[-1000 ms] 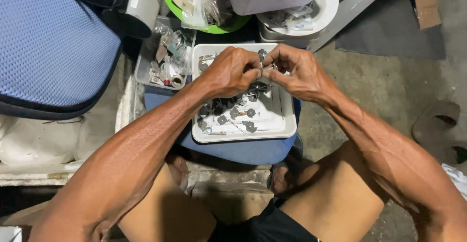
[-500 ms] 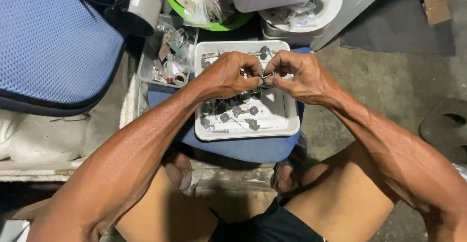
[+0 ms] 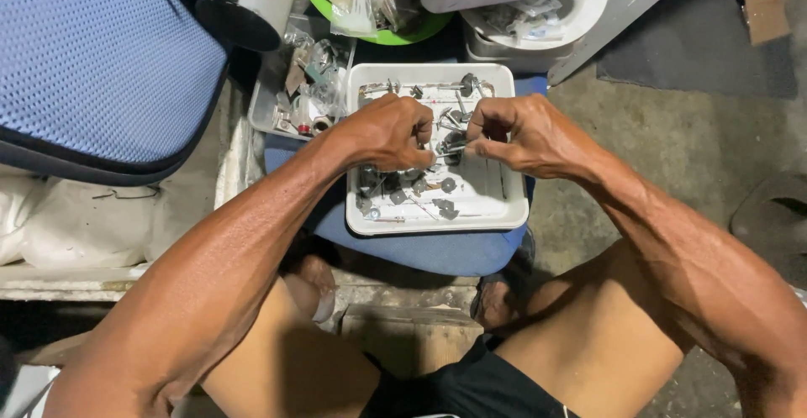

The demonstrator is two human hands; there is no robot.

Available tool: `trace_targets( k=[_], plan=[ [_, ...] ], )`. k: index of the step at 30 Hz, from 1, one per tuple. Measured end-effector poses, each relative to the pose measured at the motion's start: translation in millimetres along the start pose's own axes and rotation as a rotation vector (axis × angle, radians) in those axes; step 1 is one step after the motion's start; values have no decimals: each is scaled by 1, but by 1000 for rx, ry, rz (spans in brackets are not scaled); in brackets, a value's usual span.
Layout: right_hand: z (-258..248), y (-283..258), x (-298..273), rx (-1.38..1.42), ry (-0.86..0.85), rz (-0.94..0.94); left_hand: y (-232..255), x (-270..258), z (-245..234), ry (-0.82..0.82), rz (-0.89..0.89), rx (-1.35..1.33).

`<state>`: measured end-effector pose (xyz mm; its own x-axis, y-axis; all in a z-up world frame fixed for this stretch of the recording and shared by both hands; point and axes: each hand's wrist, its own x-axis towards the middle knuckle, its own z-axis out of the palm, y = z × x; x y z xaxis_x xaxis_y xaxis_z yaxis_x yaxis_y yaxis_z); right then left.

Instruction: The person sits and repeatedly picks up small metal parts from a white tray, inspects them by turning them over, and places them back into the tray. The hands handle the parts one at a time without using any tools.

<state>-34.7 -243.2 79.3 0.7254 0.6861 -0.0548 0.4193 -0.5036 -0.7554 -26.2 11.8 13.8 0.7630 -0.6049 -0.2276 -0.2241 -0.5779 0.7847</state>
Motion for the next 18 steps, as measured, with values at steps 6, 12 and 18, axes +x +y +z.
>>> trace_targets(
  k=[6, 12, 18],
  plan=[
    [3, 1, -5, -52, -166, 10, -19, 0, -6, -5, -134, 196],
    [5, 22, -2, -113, -165, -25, -35, 6, 22, -198, -257, 551],
    [10, 21, 1, -114, -197, -71, -37, 7, 26, -182, -242, 581]
  ],
)
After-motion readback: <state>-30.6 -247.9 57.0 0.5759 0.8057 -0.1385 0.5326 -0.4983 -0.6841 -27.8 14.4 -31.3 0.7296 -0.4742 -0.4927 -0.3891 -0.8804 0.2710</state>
